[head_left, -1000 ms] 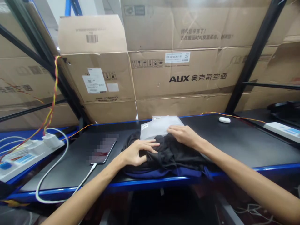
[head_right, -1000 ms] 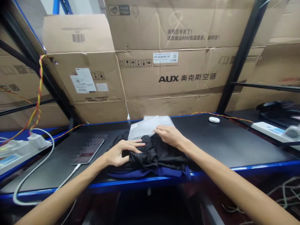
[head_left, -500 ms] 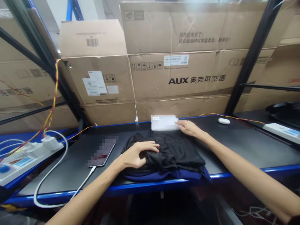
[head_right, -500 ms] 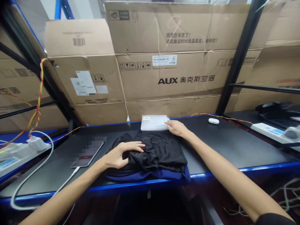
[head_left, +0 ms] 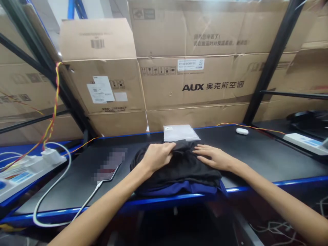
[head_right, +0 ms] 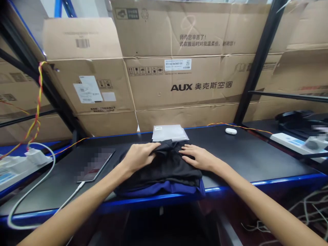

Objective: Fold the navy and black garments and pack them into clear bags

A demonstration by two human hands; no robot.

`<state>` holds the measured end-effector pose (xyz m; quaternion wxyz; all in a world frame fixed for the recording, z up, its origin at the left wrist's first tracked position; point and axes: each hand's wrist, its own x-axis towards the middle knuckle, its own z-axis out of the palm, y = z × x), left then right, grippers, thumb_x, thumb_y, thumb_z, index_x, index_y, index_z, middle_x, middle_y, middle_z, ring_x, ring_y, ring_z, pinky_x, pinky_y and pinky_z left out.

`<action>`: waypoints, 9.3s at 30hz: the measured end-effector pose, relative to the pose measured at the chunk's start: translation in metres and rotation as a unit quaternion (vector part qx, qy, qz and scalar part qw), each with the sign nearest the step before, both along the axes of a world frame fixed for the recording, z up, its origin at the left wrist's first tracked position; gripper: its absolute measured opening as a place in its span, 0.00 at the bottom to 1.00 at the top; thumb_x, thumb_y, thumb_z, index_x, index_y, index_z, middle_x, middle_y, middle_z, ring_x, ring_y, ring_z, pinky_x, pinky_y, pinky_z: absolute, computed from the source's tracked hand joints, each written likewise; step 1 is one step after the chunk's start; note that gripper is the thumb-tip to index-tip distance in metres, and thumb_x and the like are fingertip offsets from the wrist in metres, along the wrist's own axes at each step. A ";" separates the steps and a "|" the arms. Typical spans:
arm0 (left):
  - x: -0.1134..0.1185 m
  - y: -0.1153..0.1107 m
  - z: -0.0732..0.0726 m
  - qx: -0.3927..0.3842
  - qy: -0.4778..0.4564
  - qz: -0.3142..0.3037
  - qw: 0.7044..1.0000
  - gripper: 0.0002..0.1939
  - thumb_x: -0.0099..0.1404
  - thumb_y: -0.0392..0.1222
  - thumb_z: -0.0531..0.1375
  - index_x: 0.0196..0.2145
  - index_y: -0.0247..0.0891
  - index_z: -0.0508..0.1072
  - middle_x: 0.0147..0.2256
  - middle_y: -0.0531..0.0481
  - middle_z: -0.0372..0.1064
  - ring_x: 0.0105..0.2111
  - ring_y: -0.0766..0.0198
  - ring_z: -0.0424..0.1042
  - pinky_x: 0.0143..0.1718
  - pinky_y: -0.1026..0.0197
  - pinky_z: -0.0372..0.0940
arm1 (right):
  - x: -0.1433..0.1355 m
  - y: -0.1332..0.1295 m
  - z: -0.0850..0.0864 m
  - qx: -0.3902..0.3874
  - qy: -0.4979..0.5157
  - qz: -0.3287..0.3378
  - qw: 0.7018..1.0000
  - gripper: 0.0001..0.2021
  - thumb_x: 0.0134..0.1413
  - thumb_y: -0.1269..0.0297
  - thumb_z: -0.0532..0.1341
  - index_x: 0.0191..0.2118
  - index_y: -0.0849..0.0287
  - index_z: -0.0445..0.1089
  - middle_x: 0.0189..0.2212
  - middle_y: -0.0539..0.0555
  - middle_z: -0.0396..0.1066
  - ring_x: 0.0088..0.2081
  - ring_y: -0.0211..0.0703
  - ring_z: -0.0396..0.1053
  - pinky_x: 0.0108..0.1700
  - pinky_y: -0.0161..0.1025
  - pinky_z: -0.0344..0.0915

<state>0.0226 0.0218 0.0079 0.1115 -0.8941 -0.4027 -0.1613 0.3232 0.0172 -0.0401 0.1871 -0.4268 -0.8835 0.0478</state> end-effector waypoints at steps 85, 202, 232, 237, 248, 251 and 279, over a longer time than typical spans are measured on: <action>-0.005 -0.038 0.004 -0.002 -0.106 0.069 0.992 0.14 0.63 0.42 0.58 0.48 0.41 0.70 0.46 0.45 0.67 0.46 0.55 0.67 0.44 0.56 0.68 | 0.007 -0.016 -0.001 -0.020 0.085 -0.054 0.995 0.24 0.61 0.52 0.56 0.59 0.55 0.66 0.57 0.59 0.69 0.59 0.55 0.67 0.61 0.53 0.63; -0.030 0.076 -0.016 -0.103 -0.149 0.039 0.983 0.15 0.62 0.41 0.60 0.47 0.39 0.70 0.40 0.47 0.75 0.40 0.57 0.75 0.43 0.57 0.67 | 0.002 0.056 0.016 -0.001 0.071 -0.176 0.982 0.16 0.54 0.49 0.60 0.41 0.56 0.72 0.33 0.55 0.74 0.36 0.50 0.72 0.40 0.43 0.67; -0.045 0.024 -0.022 -0.256 0.018 -0.053 0.965 0.39 0.66 0.70 0.49 0.68 0.50 0.53 0.70 0.47 0.39 0.70 0.51 0.41 0.69 0.46 0.40 | -0.057 0.012 0.020 -0.127 -0.050 0.032 0.990 0.37 0.61 0.34 0.48 0.69 0.48 0.51 0.70 0.53 0.43 0.71 0.55 0.37 0.70 0.56 0.36; -0.044 0.023 -0.020 -0.264 0.019 -0.052 0.963 0.39 0.66 0.70 0.49 0.68 0.49 0.53 0.70 0.48 0.38 0.70 0.51 0.41 0.69 0.46 0.40 | -0.057 0.011 0.021 -0.133 -0.044 0.032 0.990 0.37 0.61 0.34 0.49 0.69 0.47 0.50 0.70 0.52 0.43 0.71 0.55 0.37 0.70 0.56 0.36; -0.043 0.021 -0.017 -0.262 0.022 -0.050 0.964 0.39 0.66 0.70 0.49 0.68 0.48 0.54 0.71 0.48 0.38 0.70 0.52 0.41 0.69 0.49 0.41 | -0.060 0.008 0.024 -0.136 -0.050 0.022 0.989 0.37 0.61 0.34 0.48 0.69 0.49 0.52 0.71 0.54 0.42 0.71 0.54 0.38 0.70 0.56 0.37; -0.044 0.021 -0.018 -0.262 0.020 -0.050 0.963 0.39 0.66 0.70 0.49 0.68 0.48 0.54 0.70 0.48 0.39 0.70 0.51 0.41 0.69 0.49 0.40 | -0.060 0.008 0.025 -0.138 -0.044 0.023 0.989 0.37 0.61 0.34 0.49 0.69 0.49 0.52 0.70 0.53 0.43 0.71 0.55 0.39 0.70 0.56 0.37; -0.044 0.022 -0.020 -0.263 0.005 -0.058 0.963 0.38 0.66 0.69 0.51 0.67 0.48 0.56 0.70 0.48 0.41 0.69 0.51 0.43 0.69 0.48 0.42 | -0.058 0.009 0.024 -0.140 -0.038 0.025 0.989 0.37 0.60 0.34 0.50 0.69 0.50 0.53 0.70 0.54 0.44 0.71 0.55 0.39 0.70 0.56 0.38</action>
